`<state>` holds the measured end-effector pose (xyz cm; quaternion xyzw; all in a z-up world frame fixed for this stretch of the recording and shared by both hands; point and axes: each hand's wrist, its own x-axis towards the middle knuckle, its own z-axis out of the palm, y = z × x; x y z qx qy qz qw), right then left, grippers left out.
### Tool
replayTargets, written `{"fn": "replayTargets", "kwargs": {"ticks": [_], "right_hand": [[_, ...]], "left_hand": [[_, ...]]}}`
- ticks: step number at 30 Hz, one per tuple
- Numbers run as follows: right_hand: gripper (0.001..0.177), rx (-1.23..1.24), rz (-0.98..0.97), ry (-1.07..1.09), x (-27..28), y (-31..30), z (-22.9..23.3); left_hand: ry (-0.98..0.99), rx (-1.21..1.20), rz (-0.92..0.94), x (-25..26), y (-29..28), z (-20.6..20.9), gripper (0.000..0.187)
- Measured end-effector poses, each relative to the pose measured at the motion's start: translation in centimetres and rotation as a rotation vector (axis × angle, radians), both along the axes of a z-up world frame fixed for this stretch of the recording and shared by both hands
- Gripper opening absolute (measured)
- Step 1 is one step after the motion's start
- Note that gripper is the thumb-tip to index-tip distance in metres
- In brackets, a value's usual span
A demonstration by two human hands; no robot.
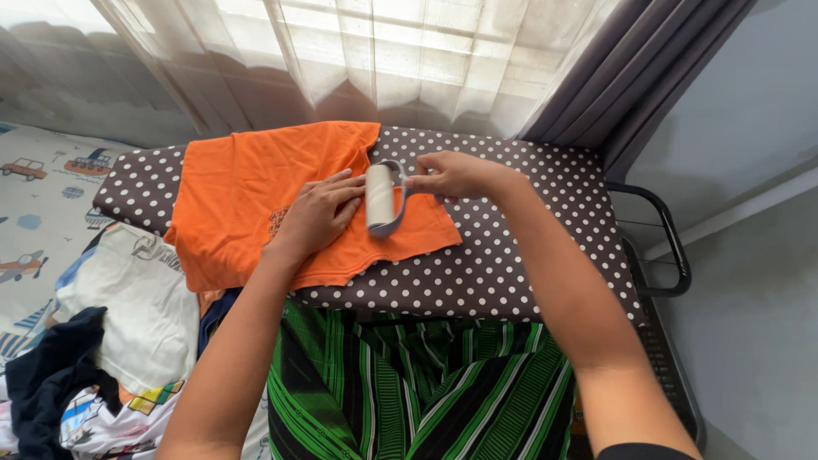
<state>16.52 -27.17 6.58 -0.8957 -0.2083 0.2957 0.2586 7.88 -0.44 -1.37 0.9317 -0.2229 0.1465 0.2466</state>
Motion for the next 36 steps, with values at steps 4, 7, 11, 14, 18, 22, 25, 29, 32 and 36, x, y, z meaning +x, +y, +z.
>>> {"fn": "replayTargets", "kwargs": {"ticks": [4,7,11,14,18,22,25,29,32,36], "right_hand": [[0.054,-0.073,-0.032,-0.030,0.6,-5.2,0.3],[0.049,-0.060,-0.111,-0.081,0.1,-10.2,0.0],[0.045,-0.007,-0.241,-0.098,-1.3,-13.9,0.0],[0.044,0.108,-0.221,-0.162,-2.8,-12.7,0.8],[0.040,0.154,0.031,-0.169,-4.2,-6.3,0.7],[0.054,0.091,0.222,-0.222,-4.8,-2.2,0.2],[0.047,-0.019,0.116,-0.055,-4.0,-4.3,0.6],[0.051,-0.035,0.013,0.001,-3.3,-9.4,1.0],[0.052,-0.032,-0.004,-0.009,-3.5,-10.4,1.1],[0.049,0.004,0.049,-0.063,-4.6,-5.2,0.1]], "left_hand": [[-0.008,-0.022,-0.028,0.0,0.1,-0.2,0.034],[-0.003,-0.018,-0.020,0.0,0.1,-0.1,0.035],[-0.044,-0.005,-0.047,-0.4,0.0,-0.1,0.038],[-0.038,0.000,-0.048,-0.2,0.0,-0.2,0.039],[-0.035,0.013,-0.055,-0.1,0.1,-0.4,0.040],[-0.005,0.016,-0.053,-0.2,0.2,0.0,0.041],[-0.008,0.028,-0.055,-0.3,0.1,0.0,0.040],[-0.029,0.043,-0.045,-0.4,0.1,-0.1,0.041],[-0.026,0.044,-0.032,-0.4,-0.2,-0.1,0.041],[-0.021,0.044,-0.030,-0.2,-0.2,-0.6,0.040]]}}
